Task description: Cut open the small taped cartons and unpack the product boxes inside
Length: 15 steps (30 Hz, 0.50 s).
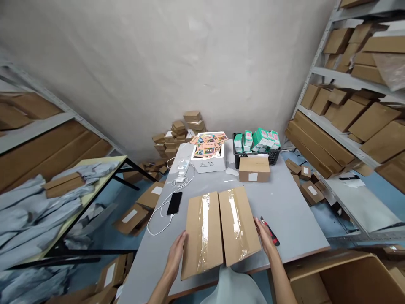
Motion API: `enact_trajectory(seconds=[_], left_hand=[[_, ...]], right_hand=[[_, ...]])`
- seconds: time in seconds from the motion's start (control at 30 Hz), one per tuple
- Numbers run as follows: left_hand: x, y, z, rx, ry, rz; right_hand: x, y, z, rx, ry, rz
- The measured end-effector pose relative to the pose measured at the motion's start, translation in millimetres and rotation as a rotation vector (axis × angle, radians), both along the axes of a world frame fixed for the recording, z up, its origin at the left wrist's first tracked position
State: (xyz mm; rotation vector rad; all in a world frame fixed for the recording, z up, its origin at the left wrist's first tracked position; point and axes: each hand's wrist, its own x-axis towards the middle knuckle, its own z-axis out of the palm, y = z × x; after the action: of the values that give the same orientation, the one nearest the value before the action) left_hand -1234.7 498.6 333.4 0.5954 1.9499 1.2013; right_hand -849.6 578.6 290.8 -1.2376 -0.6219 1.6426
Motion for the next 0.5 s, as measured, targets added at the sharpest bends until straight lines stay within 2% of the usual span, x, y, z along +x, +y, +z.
enact_trajectory(seconds=[0.07, 0.13, 0.2, 0.23, 0.3, 0.43, 0.5], left_hand=[[12.4, 4.3, 17.6, 0.073, 0.132, 0.021], [29.7, 6.3, 32.5, 0.185, 0.251, -0.041], [51.0, 5.9, 38.8, 0.296, 0.327, -0.152], [62.6, 4.9, 37.1, 0.34, 0.35, -0.217], [86.6, 1.5, 23.8, 0.397, 0.378, -0.36], [140.2, -8.8, -23.8, 0.487, 0.403, -0.705], [173.6, -21.8, -40.1, 0.51, 0.39, -0.893]], right_hand=[[12.1, -9.9, 7.2, 0.007, 0.035, -0.061], [29.8, -29.4, 11.4, 0.033, 0.05, -0.141], [50.6, -63.0, 10.6, 0.051, 0.069, -0.226], [60.7, -85.9, 8.0, 0.055, 0.071, -0.282], [77.3, -143.0, -0.7, 0.048, 0.057, -0.423], [89.2, -276.1, -21.0, -0.037, 0.044, -0.739], [91.5, -338.3, -24.5, -0.103, 0.06, -0.896]])
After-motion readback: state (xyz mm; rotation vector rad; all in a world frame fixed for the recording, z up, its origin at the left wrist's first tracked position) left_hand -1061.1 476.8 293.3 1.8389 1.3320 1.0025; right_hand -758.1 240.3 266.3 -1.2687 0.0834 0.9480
